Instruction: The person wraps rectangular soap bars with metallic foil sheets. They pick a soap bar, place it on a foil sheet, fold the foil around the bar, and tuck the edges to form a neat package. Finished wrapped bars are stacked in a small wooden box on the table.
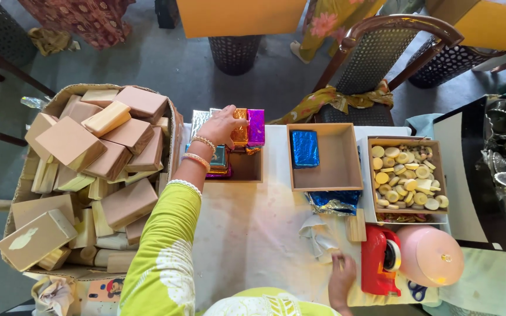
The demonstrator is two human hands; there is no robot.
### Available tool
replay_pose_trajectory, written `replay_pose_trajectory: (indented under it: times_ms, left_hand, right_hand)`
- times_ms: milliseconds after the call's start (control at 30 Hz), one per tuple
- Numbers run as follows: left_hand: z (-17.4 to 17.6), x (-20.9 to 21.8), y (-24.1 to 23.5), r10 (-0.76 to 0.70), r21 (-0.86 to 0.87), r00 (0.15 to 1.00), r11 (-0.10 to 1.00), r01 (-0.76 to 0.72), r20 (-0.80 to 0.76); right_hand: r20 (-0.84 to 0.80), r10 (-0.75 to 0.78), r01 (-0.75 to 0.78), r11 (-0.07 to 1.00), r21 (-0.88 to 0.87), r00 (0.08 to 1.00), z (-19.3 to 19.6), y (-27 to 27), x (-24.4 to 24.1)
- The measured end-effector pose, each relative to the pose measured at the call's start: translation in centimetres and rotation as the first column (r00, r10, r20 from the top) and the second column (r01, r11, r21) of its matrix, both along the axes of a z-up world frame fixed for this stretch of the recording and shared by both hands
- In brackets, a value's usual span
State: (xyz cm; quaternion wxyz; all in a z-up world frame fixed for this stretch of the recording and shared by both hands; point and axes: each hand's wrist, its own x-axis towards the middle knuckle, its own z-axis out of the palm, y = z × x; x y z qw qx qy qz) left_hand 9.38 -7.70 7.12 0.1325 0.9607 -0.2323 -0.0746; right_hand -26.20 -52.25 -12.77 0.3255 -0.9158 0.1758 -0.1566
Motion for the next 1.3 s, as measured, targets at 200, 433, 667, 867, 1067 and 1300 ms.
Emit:
replay_pose_trajectory:
  times_ms: [200, 433, 667, 867, 1067, 1300]
  left_hand:
    - [-0.4, 0.2, 0.2, -0.012, -0.006, 1.0, 1.0, 0.012, 0.015]
    - [-0.1, 0.2, 0.2, 0.012, -0.031, 1.0, 0.999, -0.012, -0.008]
    - [-0.5, 0.1, 0.2, 0.008, 0.009, 0.999, 1.0, -0.008, 0.032]
    - [-0.4, -0.1, 0.1, 0.015, 0.024, 0.999, 1.0, -0.016, 0.038]
    - [-1.4, 0.2, 0.2, 0.007, 0.016, 0.997, 1.0, -0.008, 0.071]
    - [-0.2, -0.2, -0.1, 0.036, -0.008, 0.999, 0.999, -0.036, 0.026]
  right_hand:
    - [0.262, 0.381, -0.457, 0.63, 0.629, 0.887, 3.8, 12.5, 16.2]
    - [0.338, 0.512, -0.527, 0.285, 0.8, 0.79, 3.5, 25.9, 26.1]
    - [0.298, 0.383, -0.405, 0.24, 0.882, 0.874, 1.5, 31.1, 27.6]
    - [0.313, 0.282, -0.373, 0.192, 0.908, 0.907, 0.7, 32.6, 27.9]
    - [0.324, 0.168, -0.359, 0.262, 0.896, 0.931, -0.3, 34.0, 28.3]
    - [0.22, -0.003, -0.211, 0.273, 0.939, 0.975, 1.0, 35.3, 28.4]
